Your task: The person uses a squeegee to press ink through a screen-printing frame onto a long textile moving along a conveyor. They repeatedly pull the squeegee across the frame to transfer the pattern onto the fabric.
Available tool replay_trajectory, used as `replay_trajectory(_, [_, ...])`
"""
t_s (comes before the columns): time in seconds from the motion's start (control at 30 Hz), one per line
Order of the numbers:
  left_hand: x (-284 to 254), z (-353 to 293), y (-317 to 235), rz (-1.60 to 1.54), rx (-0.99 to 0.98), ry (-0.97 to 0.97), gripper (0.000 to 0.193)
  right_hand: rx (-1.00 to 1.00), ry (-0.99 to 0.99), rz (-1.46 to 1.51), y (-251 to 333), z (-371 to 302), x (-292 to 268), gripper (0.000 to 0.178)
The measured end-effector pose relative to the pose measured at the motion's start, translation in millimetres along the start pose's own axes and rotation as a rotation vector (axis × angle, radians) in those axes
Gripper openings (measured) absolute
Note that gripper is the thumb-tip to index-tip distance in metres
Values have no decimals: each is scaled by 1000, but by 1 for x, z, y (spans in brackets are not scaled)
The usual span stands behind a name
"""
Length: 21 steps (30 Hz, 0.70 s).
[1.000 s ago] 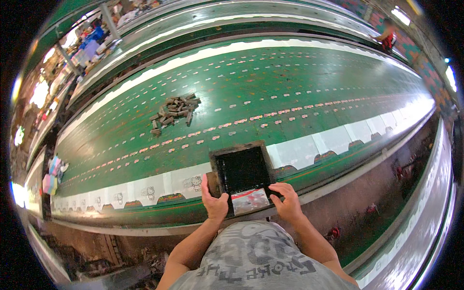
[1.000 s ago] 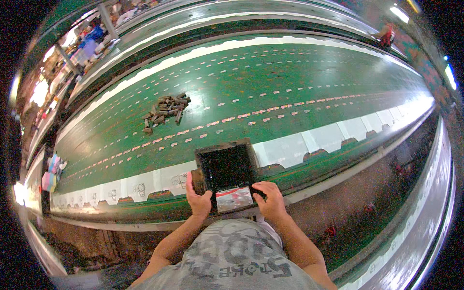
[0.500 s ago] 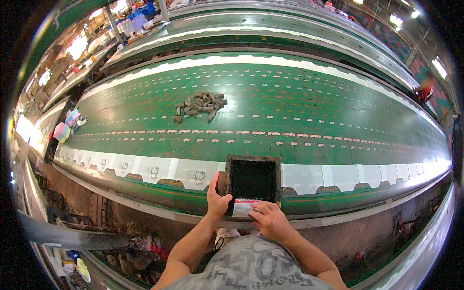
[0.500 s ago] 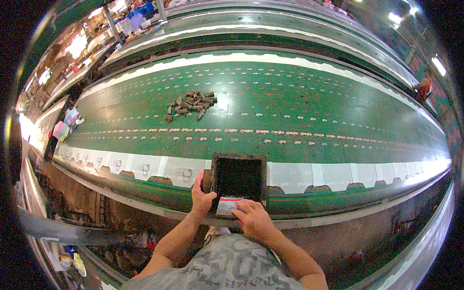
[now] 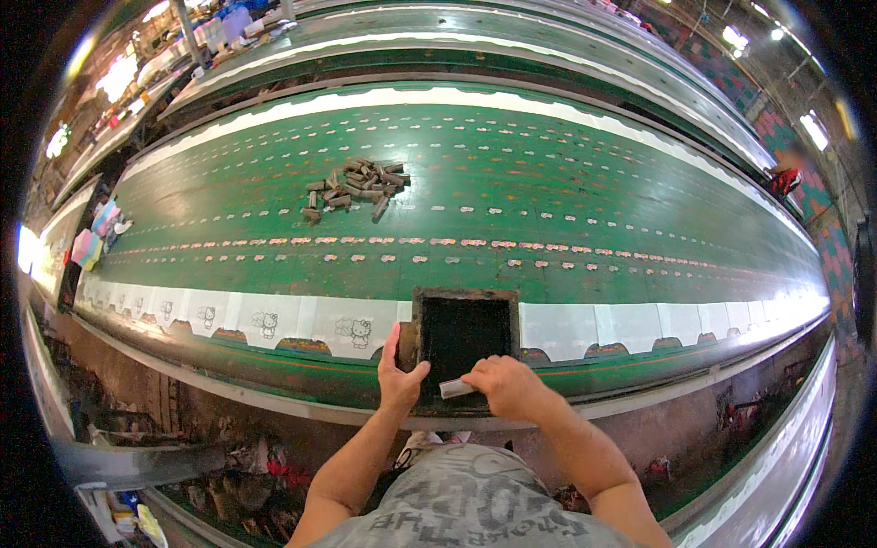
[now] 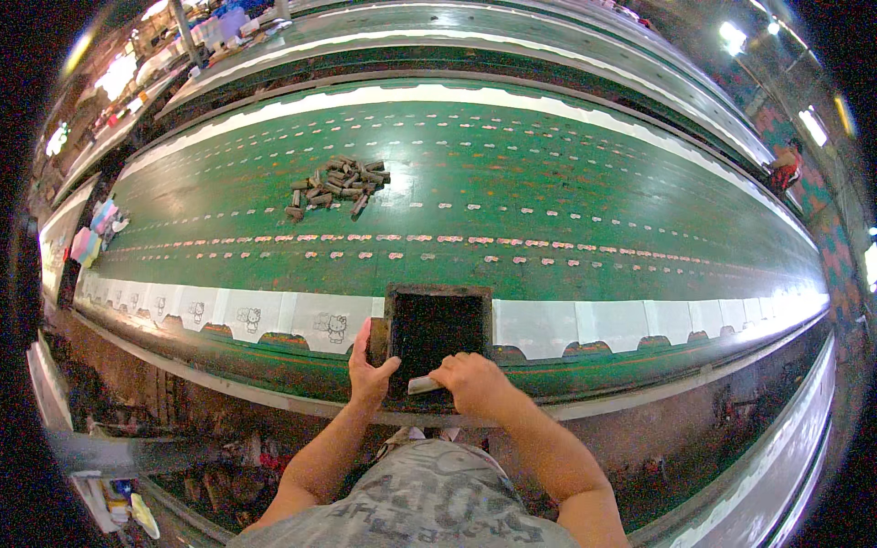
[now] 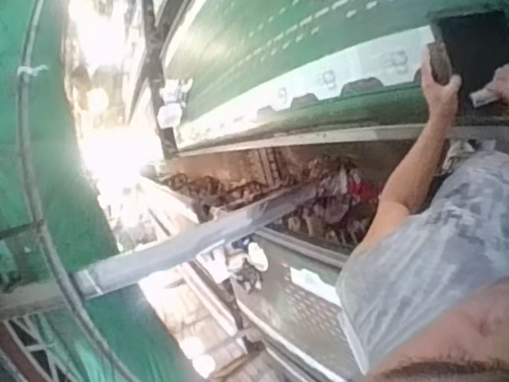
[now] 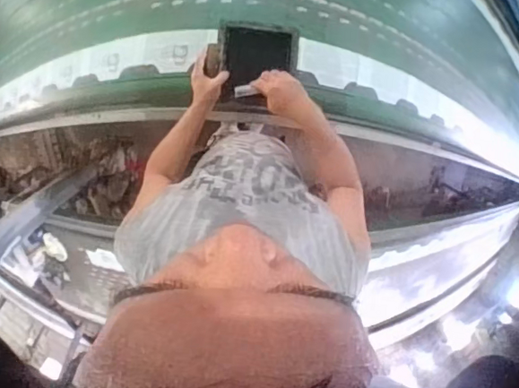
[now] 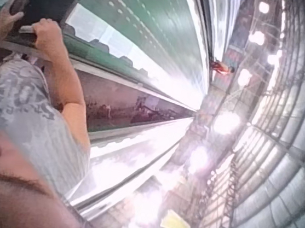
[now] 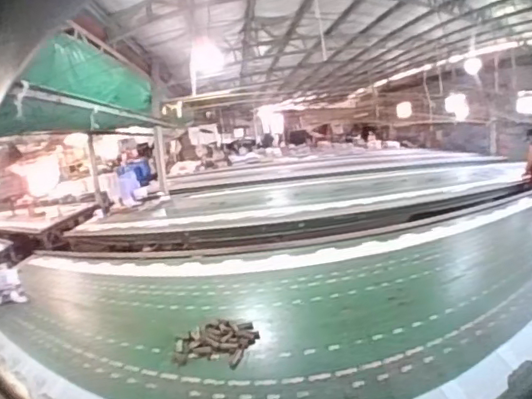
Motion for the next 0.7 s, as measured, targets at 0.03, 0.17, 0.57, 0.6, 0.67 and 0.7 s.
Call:
replay_trajectory(0.03, [-1, 1, 2, -35, -17, 0, 90, -10, 32, 32, -10, 7, -5, 34])
replay_trajectory(0.17, [-11, 8, 22, -93, 54, 15, 81, 48, 36, 165, -38, 43, -34, 34])
replay_trajectory(0.57, [-17, 11, 7, 46, 40, 95, 80, 173, -220, -7, -37, 61, -28, 49])
replay_trajectory(0.6, [-18, 11, 8, 27, 41, 91, 79, 177, -206, -26, -27, 56, -23, 50])
replay_trajectory(0.67, [-16, 10, 10, 12, 58, 90, 79, 165, -230, -52, -11, 41, -6, 50])
replay_trajectory(0.7, [-17, 10, 11, 21, 75, 84, 78, 156, -240, -64, -2, 34, 2, 50])
Point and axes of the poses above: each hand's wrist, its own z-axis towards the middle knuckle, its own x-axis out of the palm, y = z × x, the point moved 5 cm from there along z, towards the middle knuckle, and after that the axes turned 13 degrees about y, right-handed, at the moved point
